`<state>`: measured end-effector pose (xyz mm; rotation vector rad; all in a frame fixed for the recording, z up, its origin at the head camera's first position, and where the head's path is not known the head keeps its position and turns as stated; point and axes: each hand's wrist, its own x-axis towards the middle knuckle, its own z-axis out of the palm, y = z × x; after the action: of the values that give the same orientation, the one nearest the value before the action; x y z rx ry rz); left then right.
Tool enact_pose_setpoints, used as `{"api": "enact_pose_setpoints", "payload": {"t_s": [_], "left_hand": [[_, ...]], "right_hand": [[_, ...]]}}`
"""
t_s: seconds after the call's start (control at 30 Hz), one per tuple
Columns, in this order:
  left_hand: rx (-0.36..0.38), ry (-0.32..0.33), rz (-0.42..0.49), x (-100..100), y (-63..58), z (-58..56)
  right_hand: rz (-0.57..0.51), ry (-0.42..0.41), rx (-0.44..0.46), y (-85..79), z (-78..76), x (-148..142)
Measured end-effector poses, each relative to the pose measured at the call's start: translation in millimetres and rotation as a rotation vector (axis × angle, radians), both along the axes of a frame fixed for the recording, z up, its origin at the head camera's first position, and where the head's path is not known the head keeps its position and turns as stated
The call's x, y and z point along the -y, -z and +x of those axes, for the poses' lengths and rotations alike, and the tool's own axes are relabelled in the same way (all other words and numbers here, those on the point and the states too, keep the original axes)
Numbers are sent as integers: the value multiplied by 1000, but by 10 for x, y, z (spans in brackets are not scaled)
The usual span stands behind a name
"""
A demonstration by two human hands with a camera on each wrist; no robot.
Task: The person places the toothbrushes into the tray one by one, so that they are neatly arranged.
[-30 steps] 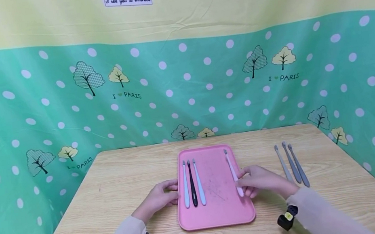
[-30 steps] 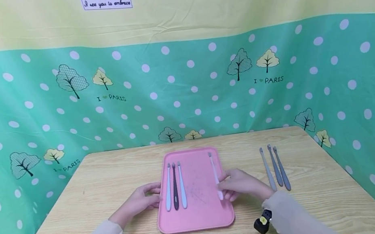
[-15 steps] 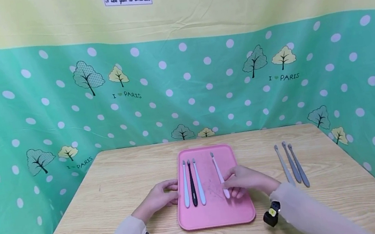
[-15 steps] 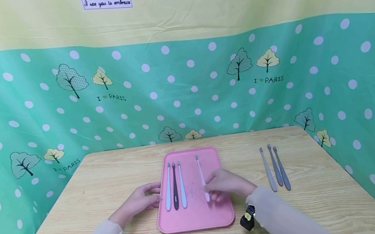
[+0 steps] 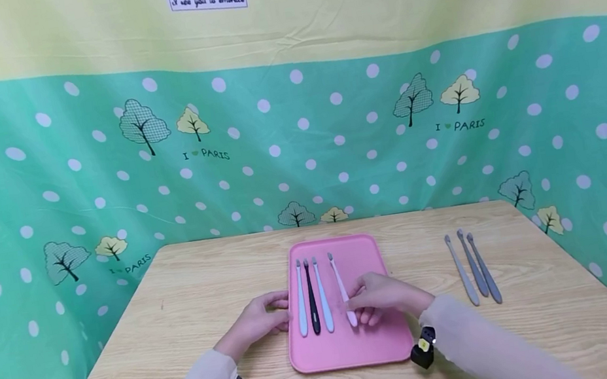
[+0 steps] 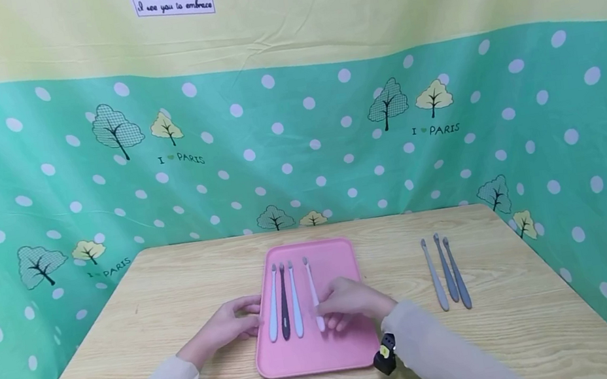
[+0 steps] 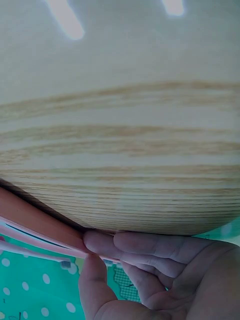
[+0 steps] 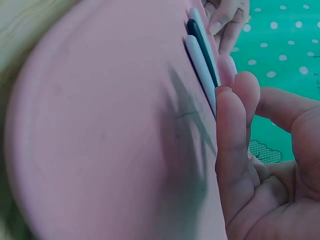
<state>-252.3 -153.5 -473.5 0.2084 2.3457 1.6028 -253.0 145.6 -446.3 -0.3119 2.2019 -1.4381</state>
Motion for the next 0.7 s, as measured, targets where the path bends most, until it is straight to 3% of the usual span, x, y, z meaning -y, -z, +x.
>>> {"api": "enact_pose_setpoints", "payload": {"t_s": [0.7], "left_hand": [[5,4,9,-5,-13,6]], "right_hand": [[59,15,11,60,-47,210]]}}
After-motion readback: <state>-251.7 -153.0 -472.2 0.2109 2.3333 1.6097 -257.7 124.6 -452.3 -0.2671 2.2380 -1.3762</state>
